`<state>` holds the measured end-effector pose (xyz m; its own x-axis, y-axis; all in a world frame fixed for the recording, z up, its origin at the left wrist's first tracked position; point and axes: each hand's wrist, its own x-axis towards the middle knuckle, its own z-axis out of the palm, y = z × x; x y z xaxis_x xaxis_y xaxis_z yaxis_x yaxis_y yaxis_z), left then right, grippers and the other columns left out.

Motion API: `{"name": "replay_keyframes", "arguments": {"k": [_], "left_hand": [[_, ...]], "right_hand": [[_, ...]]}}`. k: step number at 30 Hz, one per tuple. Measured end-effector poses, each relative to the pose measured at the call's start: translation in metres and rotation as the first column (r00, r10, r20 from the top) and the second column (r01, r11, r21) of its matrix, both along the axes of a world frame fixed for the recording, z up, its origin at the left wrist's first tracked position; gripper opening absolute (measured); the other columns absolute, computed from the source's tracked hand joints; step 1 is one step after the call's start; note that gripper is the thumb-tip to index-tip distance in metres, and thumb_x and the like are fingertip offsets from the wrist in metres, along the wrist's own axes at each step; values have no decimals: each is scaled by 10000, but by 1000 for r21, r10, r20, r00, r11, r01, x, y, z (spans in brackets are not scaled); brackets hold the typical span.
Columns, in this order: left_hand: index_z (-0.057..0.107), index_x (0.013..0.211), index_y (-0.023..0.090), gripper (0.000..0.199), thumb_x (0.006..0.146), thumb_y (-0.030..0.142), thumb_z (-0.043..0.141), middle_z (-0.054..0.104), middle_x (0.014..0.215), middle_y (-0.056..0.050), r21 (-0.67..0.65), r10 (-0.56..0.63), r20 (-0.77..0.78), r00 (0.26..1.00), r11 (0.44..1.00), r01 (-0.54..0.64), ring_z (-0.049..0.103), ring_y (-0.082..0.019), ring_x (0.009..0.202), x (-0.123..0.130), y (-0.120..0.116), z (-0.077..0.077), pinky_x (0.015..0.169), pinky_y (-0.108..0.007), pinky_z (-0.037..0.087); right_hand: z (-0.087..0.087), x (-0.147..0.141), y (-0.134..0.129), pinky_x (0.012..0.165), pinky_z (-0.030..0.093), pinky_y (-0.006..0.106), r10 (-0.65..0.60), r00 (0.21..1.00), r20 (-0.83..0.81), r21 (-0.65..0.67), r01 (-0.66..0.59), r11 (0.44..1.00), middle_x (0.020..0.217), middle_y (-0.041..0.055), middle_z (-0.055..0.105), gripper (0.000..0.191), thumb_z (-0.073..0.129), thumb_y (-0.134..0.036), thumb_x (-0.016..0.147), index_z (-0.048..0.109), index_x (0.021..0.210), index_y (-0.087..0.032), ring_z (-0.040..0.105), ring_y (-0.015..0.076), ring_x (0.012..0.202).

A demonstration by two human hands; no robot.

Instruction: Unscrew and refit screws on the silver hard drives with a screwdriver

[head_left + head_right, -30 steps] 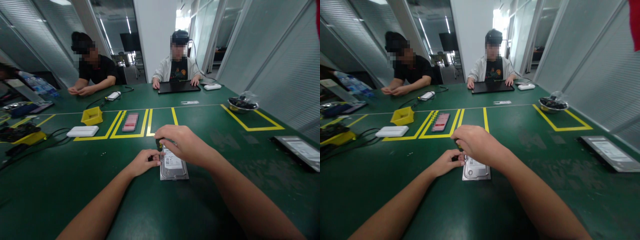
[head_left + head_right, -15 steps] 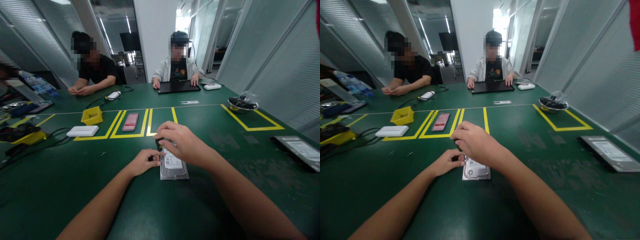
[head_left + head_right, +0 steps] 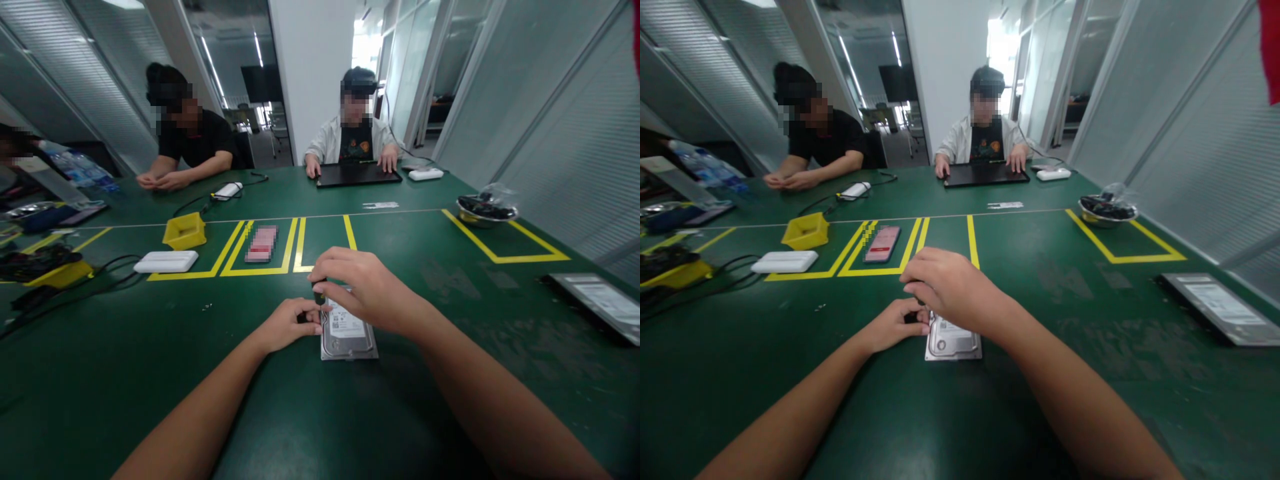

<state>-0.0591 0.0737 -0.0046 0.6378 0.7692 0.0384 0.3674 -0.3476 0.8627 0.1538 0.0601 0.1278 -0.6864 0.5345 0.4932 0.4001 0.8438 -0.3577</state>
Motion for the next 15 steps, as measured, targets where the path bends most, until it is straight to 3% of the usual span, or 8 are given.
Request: {"name": "replay_keyframes", "arguments": {"k": [15], "left_hand": [[655,839,142,175,809,302,719,603,782,21,-5,10,-7,1000,1000,-10,552,-132,749,-1,0,0,708,-233,407]], "right_hand": [[-4,1,1,919,464,336,-43,999,3,11,43,999,1057,70,716,221,483,-97,912,662,1037,-136,631,183,999]]}}
